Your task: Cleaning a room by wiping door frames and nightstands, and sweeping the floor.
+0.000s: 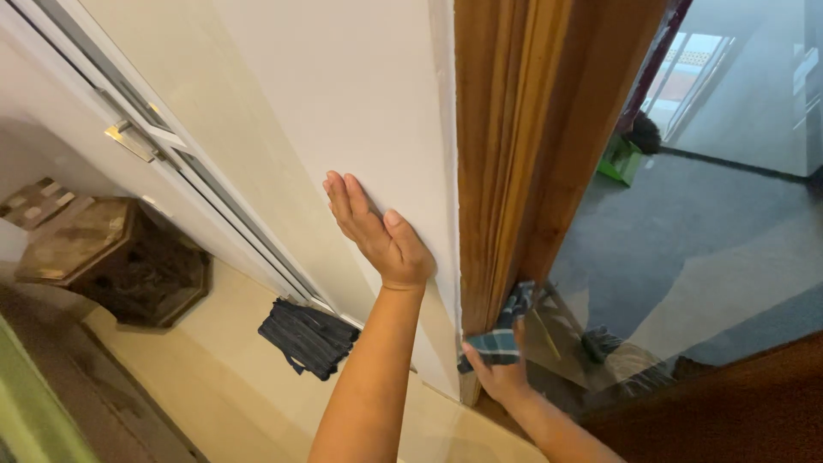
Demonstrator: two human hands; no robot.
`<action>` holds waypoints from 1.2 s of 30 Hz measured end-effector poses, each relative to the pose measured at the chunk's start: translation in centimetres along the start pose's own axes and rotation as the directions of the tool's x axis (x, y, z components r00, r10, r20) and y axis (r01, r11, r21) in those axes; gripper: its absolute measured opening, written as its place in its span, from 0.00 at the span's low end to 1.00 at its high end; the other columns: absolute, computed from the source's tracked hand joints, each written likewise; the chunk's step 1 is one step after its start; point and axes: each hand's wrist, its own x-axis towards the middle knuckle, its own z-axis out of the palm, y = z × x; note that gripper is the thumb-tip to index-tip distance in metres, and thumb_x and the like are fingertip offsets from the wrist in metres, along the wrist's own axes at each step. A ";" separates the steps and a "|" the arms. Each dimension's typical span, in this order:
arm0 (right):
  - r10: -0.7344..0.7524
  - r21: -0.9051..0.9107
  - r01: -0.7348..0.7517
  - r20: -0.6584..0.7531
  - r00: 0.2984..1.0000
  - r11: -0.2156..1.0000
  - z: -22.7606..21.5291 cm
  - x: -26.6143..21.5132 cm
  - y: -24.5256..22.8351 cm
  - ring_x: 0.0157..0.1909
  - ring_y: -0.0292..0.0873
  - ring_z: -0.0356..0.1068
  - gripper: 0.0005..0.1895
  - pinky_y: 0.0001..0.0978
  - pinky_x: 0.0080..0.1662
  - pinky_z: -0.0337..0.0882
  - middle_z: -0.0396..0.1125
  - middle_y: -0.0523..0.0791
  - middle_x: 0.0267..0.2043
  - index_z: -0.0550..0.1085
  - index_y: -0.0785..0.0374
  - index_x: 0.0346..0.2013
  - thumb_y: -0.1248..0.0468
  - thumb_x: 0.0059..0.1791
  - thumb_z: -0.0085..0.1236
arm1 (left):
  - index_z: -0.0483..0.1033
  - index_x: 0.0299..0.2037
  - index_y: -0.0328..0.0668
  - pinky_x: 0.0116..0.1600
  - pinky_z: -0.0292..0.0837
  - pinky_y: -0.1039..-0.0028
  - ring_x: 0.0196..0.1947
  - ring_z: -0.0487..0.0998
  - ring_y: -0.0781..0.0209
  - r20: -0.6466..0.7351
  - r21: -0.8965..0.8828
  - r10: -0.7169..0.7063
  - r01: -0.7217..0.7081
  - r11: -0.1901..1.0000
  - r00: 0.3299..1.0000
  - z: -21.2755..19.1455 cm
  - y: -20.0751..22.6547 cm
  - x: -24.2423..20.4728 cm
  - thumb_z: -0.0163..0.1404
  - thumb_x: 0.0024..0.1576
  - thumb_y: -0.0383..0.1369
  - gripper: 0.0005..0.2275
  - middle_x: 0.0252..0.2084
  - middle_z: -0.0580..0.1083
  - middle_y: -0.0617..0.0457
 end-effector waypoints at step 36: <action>-0.616 -0.191 0.597 -0.054 0.786 0.779 -2.3 2.6 3.6 0.63 0.82 0.54 0.43 0.81 0.65 0.50 0.49 0.65 0.70 0.47 0.53 0.78 0.62 0.50 0.53 | 0.51 0.75 0.48 0.72 0.55 0.59 0.73 0.62 0.50 0.534 0.178 -0.845 0.974 0.143 0.027 -14.5 -1.6 -34.8 0.30 0.61 0.59 0.35 0.77 0.57 0.50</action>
